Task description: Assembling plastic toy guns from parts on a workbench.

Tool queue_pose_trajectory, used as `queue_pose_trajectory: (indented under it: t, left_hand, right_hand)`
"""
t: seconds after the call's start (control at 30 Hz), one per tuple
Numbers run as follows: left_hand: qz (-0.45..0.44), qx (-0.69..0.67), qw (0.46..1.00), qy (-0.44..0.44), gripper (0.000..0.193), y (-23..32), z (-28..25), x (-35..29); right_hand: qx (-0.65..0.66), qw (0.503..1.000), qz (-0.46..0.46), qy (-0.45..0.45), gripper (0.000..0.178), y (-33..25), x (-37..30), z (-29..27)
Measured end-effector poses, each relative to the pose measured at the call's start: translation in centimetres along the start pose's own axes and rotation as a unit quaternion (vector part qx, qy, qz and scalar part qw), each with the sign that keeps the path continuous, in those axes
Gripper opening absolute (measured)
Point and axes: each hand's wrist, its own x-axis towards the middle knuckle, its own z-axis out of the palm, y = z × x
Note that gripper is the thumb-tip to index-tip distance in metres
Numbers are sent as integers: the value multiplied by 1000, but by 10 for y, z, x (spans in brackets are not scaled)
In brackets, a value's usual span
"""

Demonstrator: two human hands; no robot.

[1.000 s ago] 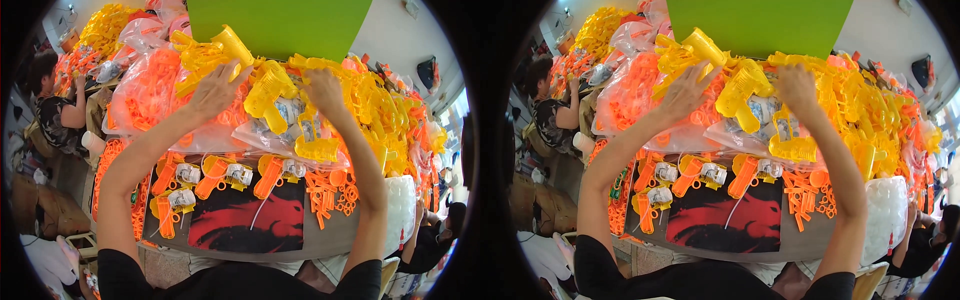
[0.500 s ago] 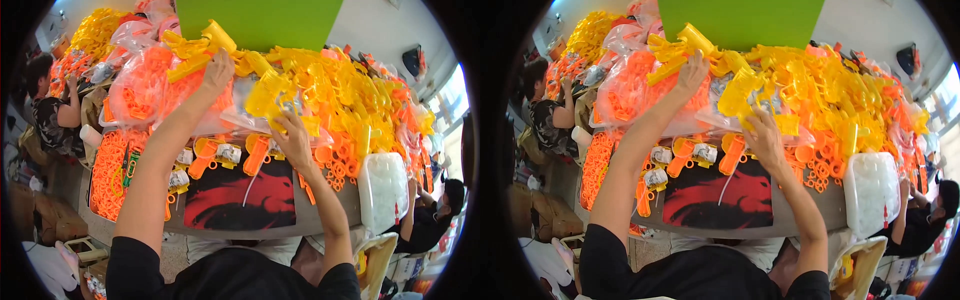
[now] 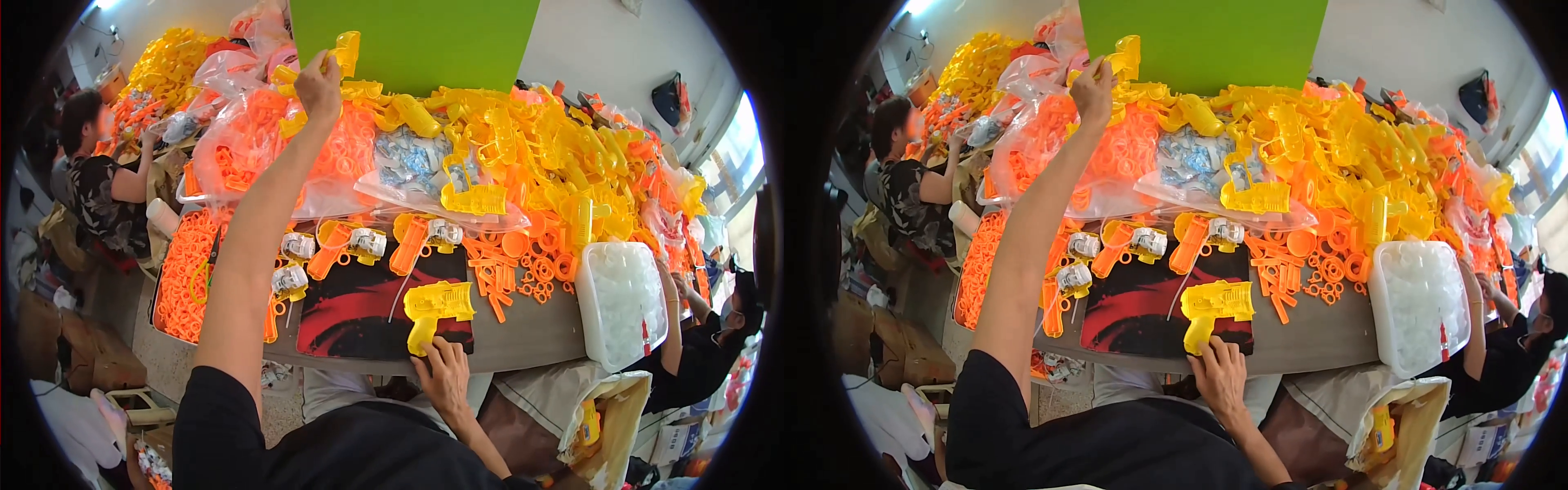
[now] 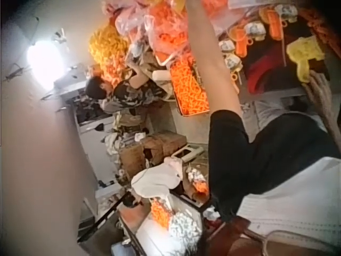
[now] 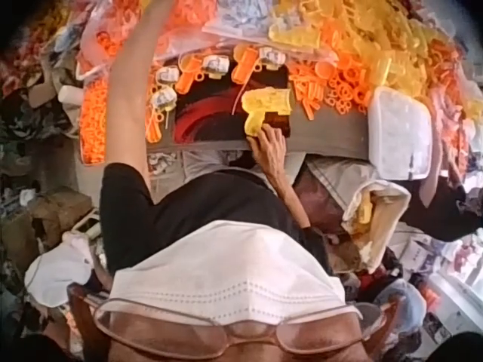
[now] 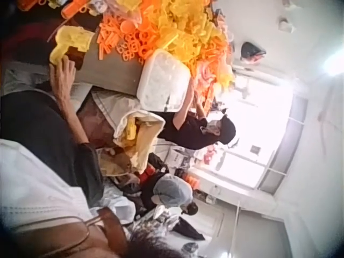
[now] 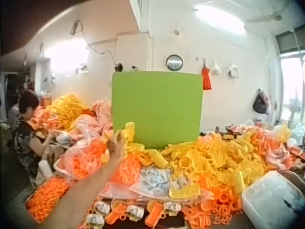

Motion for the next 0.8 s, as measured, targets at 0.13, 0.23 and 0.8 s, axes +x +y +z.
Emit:
queue_pose_trajectory:
  t: [0.13, 0.23, 0.8]
  left_hand:
    - [-113, -219, 964, 96, 33, 9, -10, -7]
    - [-233, -332, 910, 86, 34, 15, -23, -11]
    - [-380, -231, 878, -175, 36, 90, 5, -137]
  right_hand:
    - [16, 1000, -10, 2, 36, -2, -1, 2]
    - [19, 1000, -20, 8, 34, 2, -4, 4]
    - [56, 993, -101, 14, 28, -15, 8, 25]
